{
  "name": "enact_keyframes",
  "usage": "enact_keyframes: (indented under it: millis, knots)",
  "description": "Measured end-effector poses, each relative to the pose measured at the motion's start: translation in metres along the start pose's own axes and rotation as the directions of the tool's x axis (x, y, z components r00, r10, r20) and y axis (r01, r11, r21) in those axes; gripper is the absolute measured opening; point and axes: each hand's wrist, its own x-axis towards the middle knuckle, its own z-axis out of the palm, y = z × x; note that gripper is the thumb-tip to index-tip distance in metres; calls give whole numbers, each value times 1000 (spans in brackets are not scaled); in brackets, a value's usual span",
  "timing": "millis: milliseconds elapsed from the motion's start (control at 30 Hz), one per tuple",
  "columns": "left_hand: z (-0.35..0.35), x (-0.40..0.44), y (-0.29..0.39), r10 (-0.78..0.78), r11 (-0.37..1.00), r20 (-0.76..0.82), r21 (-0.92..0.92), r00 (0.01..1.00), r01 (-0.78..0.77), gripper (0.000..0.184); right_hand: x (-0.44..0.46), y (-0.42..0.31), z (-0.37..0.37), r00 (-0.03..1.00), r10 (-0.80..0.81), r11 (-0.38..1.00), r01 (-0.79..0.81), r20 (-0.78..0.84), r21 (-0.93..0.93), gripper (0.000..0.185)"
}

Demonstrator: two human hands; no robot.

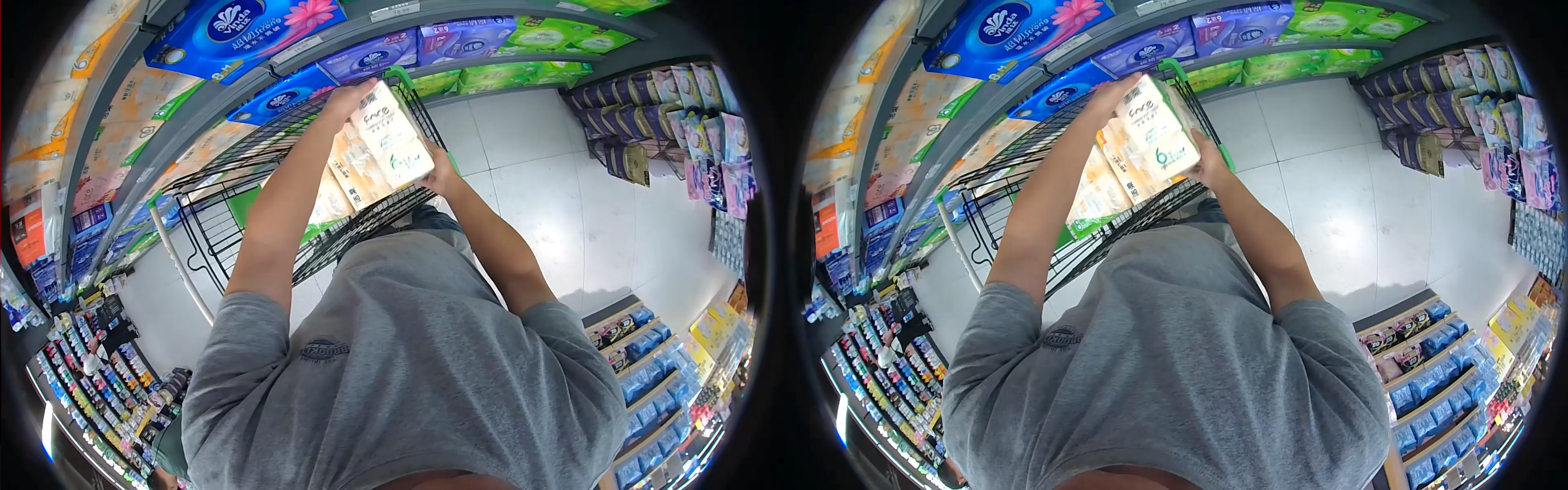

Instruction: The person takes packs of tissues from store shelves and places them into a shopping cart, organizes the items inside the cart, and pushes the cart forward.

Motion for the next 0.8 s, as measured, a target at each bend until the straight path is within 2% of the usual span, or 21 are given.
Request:
enact_keyframes:
  millis: [33, 100, 133, 167, 233, 267, 300, 367, 400, 433, 467, 500, 533, 567, 600, 633, 700, 767, 800]
  knots:
    - [1, -2, 0, 0, 1000, -2, 0, 1000, 0, 55, 2, -2, 1, 1000, 0, 1000, 0, 2, 0, 61]
    - [7, -10, -4, 142, 988, -100, -53, 985, -148, 55, 7, -7, 2, 984, 40, 998, -32, -172, 49, 71]
    - [2, 0, -18, 138, 988, -23, -74, 990, -139, 53, 12, -5, -4, 984, -15, 998, 27, -177, 65, 75]
    - [4, -9, -23, 139, 987, -22, -74, 990, -140, 53, 12, -5, -6, 984, -16, 998, 28, -177, 65, 75]
    - [7, -38, -41, 95, 995, 29, 18, 995, -96, 50, 10, -7, -7, 927, -112, 992, 125, -357, 15, 74]
    - [3, -42, -59, 91, 990, 40, 107, 995, -95, 49, 4, -8, -9, 918, -148, 989, 128, -368, -78, 66]
    - [-5, -41, -88, 86, 977, 50, 194, 995, -94, 48, 2, -7, -15, 918, -157, 987, 135, -365, -85, 66]
    - [-19, -55, -148, 164, 894, -37, 429, 986, -133, 49, 2, 0, -34, 930, -180, 880, 8, -319, -474, 52]
    - [-31, -67, -179, 248, 796, -26, 576, 968, -189, 49, -4, 4, -41, 936, -191, 871, 23, -295, -491, 45]
    - [-45, -86, -199, 137, 784, -23, 614, 990, -94, 48, -13, 8, -46, 942, -201, 860, 38, -269, -509, 38]
    - [-58, -103, -228, 79, 785, -110, 620, 991, 6, 48, -24, 10, -51, 945, -193, 853, 29, -263, -520, 34]
    - [-78, -113, -270, 152, 750, -143, 661, 978, -20, 49, -36, 14, -51, 949, -185, 847, 22, -256, -532, 30]
    - [-96, -127, -310, 138, 761, -253, 646, 958, 61, 43, -49, 18, -45, 945, -182, 845, 9, -271, -535, 27]
    - [-116, -147, -340, 219, 698, -193, 716, 957, -16, 33, -65, 19, -34, 941, -179, 843, -3, -286, -537, 24]
    - [-134, -161, -369, 60, 702, -280, 695, 958, 158, 28, -83, 16, -17, 964, -127, 872, -3, -233, -490, 23]
    - [-140, -189, -377, -8, 811, -421, 528, 907, 252, 29, -101, 12, 4, 981, -75, 897, -11, -177, -441, 21]
    - [-157, -219, -419, -124, 767, -461, 518, 879, 379, 31, -130, 6, 45, 997, -38, 919, 58, 60, -389, 22]
    - [-159, -245, -451, -85, 676, -490, 611, 867, 411, 32, -158, -5, 98, 945, -4, 967, 87, 327, -241, 21]
    - [-153, -253, -439, -145, 674, -520, 571, 842, 468, 32, -176, -14, 129, 870, -35, 971, 146, 492, -189, 23]
